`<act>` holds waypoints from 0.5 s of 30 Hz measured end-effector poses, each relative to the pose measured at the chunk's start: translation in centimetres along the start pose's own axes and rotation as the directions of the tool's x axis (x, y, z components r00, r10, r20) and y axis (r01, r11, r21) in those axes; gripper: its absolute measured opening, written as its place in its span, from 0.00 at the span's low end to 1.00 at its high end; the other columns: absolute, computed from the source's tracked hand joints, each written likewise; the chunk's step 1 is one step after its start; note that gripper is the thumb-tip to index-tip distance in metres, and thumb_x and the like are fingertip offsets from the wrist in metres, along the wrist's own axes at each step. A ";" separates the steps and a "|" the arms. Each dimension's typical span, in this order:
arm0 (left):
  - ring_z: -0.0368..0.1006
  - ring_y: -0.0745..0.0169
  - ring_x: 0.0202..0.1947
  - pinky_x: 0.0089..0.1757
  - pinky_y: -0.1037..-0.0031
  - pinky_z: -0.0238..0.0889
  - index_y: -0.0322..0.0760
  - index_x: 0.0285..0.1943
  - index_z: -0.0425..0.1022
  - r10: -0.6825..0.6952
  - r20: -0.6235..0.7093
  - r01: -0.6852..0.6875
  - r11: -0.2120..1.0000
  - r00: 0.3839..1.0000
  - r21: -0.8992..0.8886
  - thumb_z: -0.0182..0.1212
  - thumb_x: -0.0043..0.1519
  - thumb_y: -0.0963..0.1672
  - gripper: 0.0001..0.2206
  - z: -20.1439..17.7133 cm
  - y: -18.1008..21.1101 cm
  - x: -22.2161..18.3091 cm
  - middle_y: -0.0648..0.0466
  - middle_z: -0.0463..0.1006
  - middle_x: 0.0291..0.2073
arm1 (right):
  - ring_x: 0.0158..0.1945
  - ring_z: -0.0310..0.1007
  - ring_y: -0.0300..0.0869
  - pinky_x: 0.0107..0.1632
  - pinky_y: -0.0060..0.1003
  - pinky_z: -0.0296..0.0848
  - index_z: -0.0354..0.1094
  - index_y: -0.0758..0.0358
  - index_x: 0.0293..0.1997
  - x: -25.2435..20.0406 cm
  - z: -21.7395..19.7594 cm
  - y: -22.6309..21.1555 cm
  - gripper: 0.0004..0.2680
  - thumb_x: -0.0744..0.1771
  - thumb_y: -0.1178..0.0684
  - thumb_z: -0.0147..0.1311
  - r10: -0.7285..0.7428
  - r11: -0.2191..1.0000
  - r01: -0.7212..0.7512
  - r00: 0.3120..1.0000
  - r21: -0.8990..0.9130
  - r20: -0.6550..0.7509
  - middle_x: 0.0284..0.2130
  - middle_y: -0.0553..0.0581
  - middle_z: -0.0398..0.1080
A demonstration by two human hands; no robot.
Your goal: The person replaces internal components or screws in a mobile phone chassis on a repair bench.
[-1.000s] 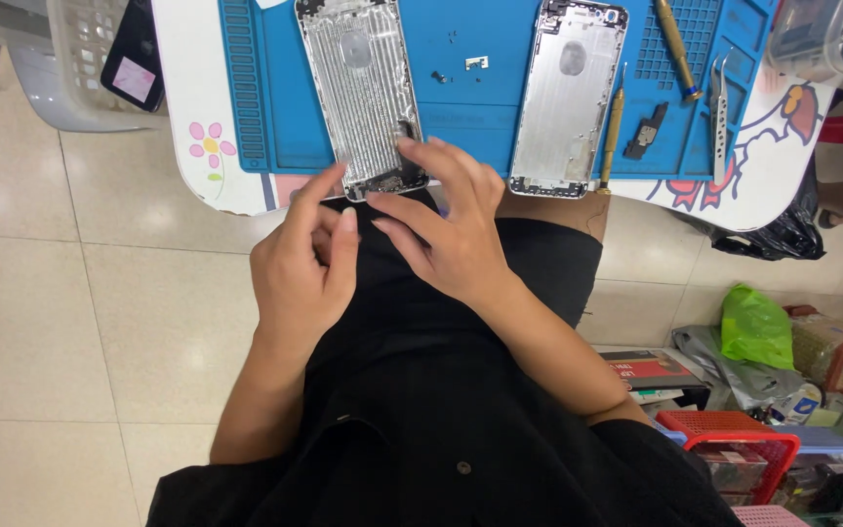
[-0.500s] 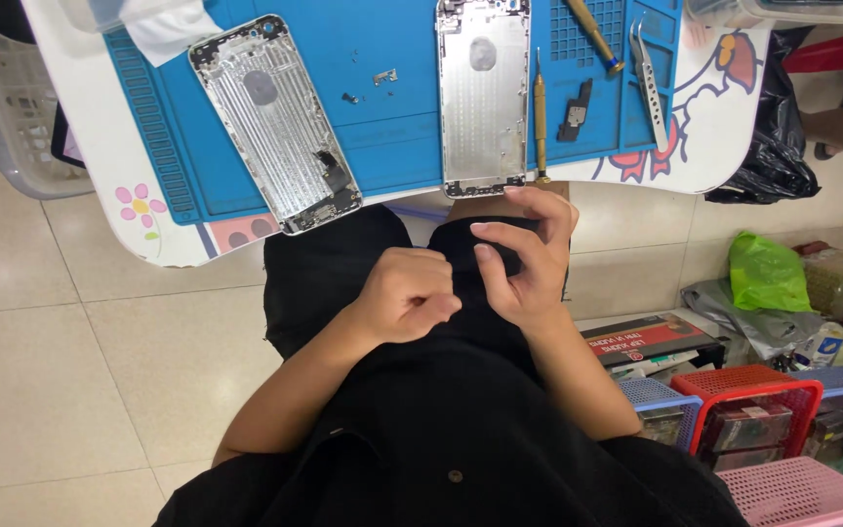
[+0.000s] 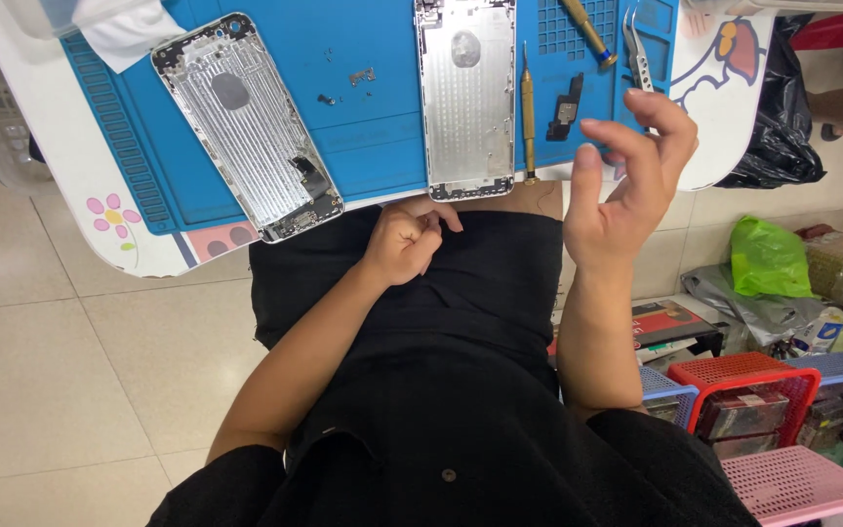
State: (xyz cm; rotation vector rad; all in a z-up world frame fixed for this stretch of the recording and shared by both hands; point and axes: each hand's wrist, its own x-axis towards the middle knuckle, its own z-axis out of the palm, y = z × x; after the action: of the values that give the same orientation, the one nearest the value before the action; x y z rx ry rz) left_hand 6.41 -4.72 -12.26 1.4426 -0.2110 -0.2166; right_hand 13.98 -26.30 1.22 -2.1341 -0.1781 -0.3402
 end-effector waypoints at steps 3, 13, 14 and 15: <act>0.74 0.69 0.26 0.32 0.77 0.67 0.34 0.10 0.67 -0.008 0.019 0.008 1.000 1.000 0.014 0.52 0.54 0.35 0.16 -0.2 -0.1 -0.1 0.50 0.83 0.38 | 0.61 0.64 0.46 0.60 0.37 0.65 0.74 0.61 0.51 -0.9 -0.5 1.1 0.06 0.70 0.62 0.59 -0.069 0.991 0.076 0.996 -0.111 0.062 0.56 0.57 0.63; 0.69 0.71 0.24 0.30 0.78 0.61 0.36 0.35 0.82 -0.063 -0.049 0.068 0.993 0.997 0.099 0.60 0.64 0.41 0.07 -0.3 1.9 0.6 0.57 0.77 0.28 | 0.58 0.62 0.51 0.58 0.40 0.69 0.74 0.55 0.55 -2.1 0.5 -0.4 0.17 0.62 0.63 0.71 -0.180 0.941 0.260 0.927 -0.215 0.330 0.55 0.59 0.65; 0.67 0.72 0.23 0.29 0.78 0.60 0.36 0.37 0.82 -0.076 -0.042 0.080 0.992 0.996 0.099 0.60 0.65 0.41 0.06 -0.2 2.1 0.5 0.57 0.77 0.27 | 0.54 0.65 0.48 0.55 0.38 0.69 0.75 0.55 0.55 -2.3 0.5 -0.1 0.16 0.64 0.66 0.70 -0.177 0.938 0.259 0.930 -0.232 0.323 0.51 0.57 0.67; 0.66 0.73 0.22 0.28 0.78 0.59 0.37 0.38 0.82 -0.086 -0.038 0.089 0.991 0.996 0.101 0.60 0.65 0.42 0.06 -0.2 2.2 0.6 0.58 0.77 0.26 | 0.51 0.67 0.46 0.53 0.36 0.69 0.75 0.55 0.55 -2.3 0.5 0.2 0.16 0.66 0.68 0.70 -0.178 0.933 0.261 0.932 -0.246 0.315 0.47 0.54 0.69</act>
State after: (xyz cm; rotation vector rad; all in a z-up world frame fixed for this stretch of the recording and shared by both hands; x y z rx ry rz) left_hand 7.13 -4.40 -10.07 1.5586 -0.1329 -0.2558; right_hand 11.92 -25.97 0.05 -2.4509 -0.5748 -0.1894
